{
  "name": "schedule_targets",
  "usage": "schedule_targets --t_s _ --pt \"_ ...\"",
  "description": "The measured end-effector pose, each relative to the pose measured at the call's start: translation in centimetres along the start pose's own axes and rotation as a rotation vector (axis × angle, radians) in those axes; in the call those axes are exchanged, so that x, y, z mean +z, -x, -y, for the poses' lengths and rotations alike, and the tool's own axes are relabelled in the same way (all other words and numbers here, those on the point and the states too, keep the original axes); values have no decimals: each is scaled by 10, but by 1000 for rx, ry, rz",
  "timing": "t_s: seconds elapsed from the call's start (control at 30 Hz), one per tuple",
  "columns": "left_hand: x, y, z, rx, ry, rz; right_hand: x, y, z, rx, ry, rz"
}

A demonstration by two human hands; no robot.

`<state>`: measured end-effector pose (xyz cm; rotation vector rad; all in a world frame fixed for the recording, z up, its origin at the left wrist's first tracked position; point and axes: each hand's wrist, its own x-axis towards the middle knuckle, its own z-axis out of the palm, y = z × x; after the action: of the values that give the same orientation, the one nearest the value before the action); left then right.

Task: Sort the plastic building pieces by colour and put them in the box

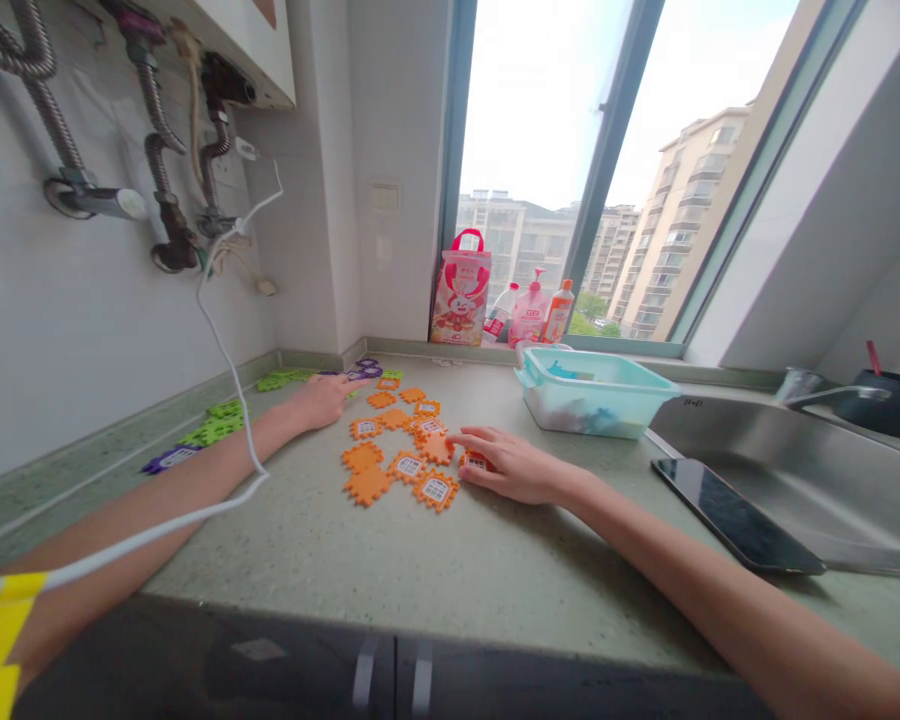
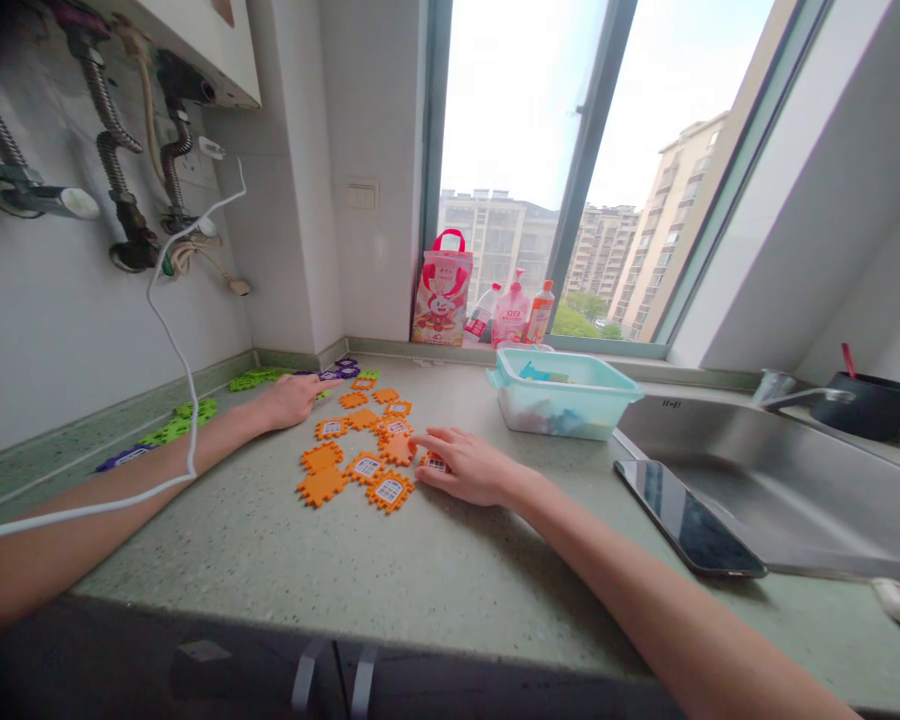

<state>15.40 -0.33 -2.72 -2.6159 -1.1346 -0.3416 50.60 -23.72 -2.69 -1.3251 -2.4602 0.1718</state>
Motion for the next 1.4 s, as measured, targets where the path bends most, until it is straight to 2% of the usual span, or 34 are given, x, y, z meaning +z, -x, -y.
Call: schedule_targets --t_s 0.07,0.17,0.3,0.37,0.57,0.7,0.9,1.1,1.23,1.4 --pt "2 -1 1 8 -18 -56 0 -1 0 -2 14 -3" --pt "8 -19 -1 105 -25 -76 2 -4 0 4 30 7" --pt "14 -49 -9 152 -2 61 0 -8 -1 23 22 3" --pt "15 -55 -14 196 48 84 -2 -8 -2 13 -2 2" --pt "8 -30 -27 302 262 -57 -11 0 -12 31 -43 5" --pt "-2 -17 -34 354 316 -66 -12 4 -21 22 -55 -11" --pt "-8 -16 -39 386 320 -91 -12 3 -30 37 -64 -25" --pt "-6 -19 -35 416 370 -40 -14 0 -30 5 -12 -95" --pt "-10 -19 -31 432 432 31 -24 3 -28 25 25 -66" --pt "-13 -18 -28 429 473 65 -35 14 -42 53 20 -54"
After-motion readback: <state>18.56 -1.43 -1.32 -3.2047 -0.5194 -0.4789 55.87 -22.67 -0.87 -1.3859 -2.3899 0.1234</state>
